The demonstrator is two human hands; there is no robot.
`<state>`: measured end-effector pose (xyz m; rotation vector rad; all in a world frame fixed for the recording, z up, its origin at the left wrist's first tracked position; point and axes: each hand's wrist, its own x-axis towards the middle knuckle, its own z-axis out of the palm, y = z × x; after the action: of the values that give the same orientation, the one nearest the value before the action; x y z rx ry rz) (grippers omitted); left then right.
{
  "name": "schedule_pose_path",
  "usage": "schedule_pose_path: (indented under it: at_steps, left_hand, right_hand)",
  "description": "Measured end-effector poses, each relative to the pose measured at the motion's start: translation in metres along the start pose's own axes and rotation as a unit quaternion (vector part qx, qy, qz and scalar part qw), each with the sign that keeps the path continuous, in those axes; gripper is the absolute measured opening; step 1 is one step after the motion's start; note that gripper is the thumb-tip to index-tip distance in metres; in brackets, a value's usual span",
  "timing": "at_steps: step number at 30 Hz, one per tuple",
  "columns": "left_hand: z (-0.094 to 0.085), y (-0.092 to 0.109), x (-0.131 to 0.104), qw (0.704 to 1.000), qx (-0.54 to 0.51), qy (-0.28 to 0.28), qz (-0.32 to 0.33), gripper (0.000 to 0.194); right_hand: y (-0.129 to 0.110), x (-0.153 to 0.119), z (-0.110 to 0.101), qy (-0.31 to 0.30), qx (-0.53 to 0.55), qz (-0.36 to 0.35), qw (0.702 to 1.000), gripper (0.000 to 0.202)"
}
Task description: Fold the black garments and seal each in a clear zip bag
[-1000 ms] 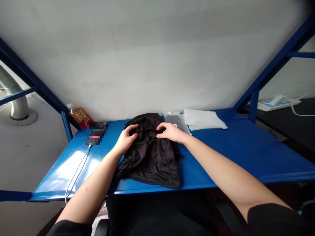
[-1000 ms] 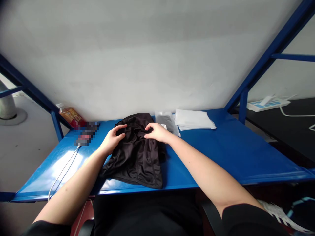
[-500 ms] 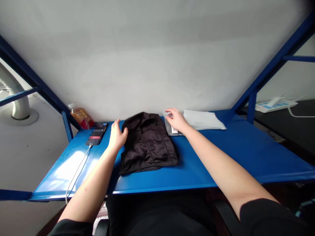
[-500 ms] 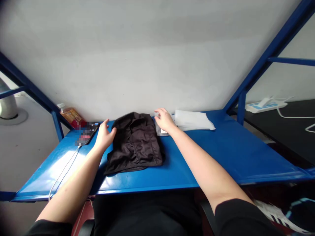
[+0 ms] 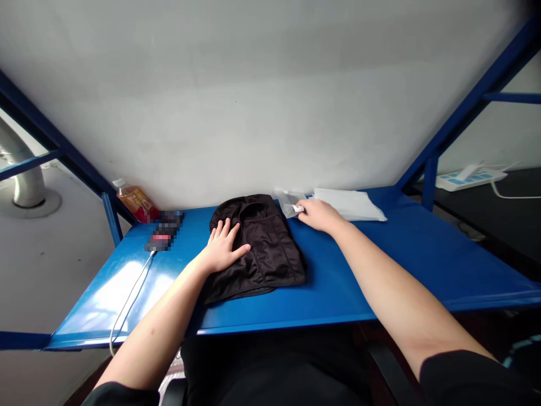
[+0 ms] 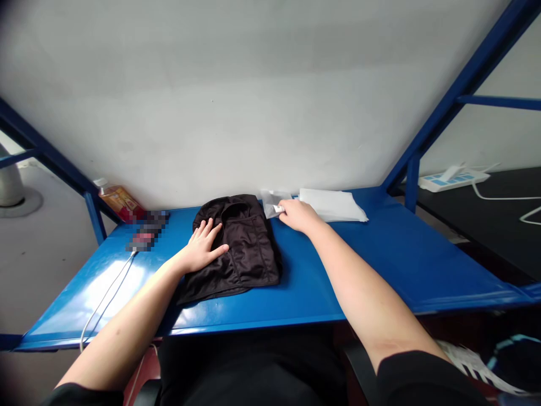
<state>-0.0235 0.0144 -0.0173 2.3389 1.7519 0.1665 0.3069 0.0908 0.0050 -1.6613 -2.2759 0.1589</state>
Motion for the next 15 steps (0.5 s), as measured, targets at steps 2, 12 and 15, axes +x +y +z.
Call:
schedule_pose_path:
  at_steps: [2, 12, 15]
  left_hand:
    - [-0.004, 0.001, -0.001, 1.0, -0.008, -0.007, 0.0, 0.09]
    - [0.003, 0.004, 0.006, 0.993, -0.039, 0.017, 0.114, 0.074]
    - [-0.001, 0.004, 0.007, 0.99, -0.06, 0.03, 0.127, 0.068]
  right_hand:
    - [0.0, 0.001, -0.002, 0.092, 0.051, 0.045, 0.993, 0.023]
    - [-0.072, -0.028, 0.016, 0.264, 0.116, -0.176, 0.941, 0.038]
    - [-0.083, -0.032, 0.037, 0.129, 0.01, -0.2, 0.971, 0.044]
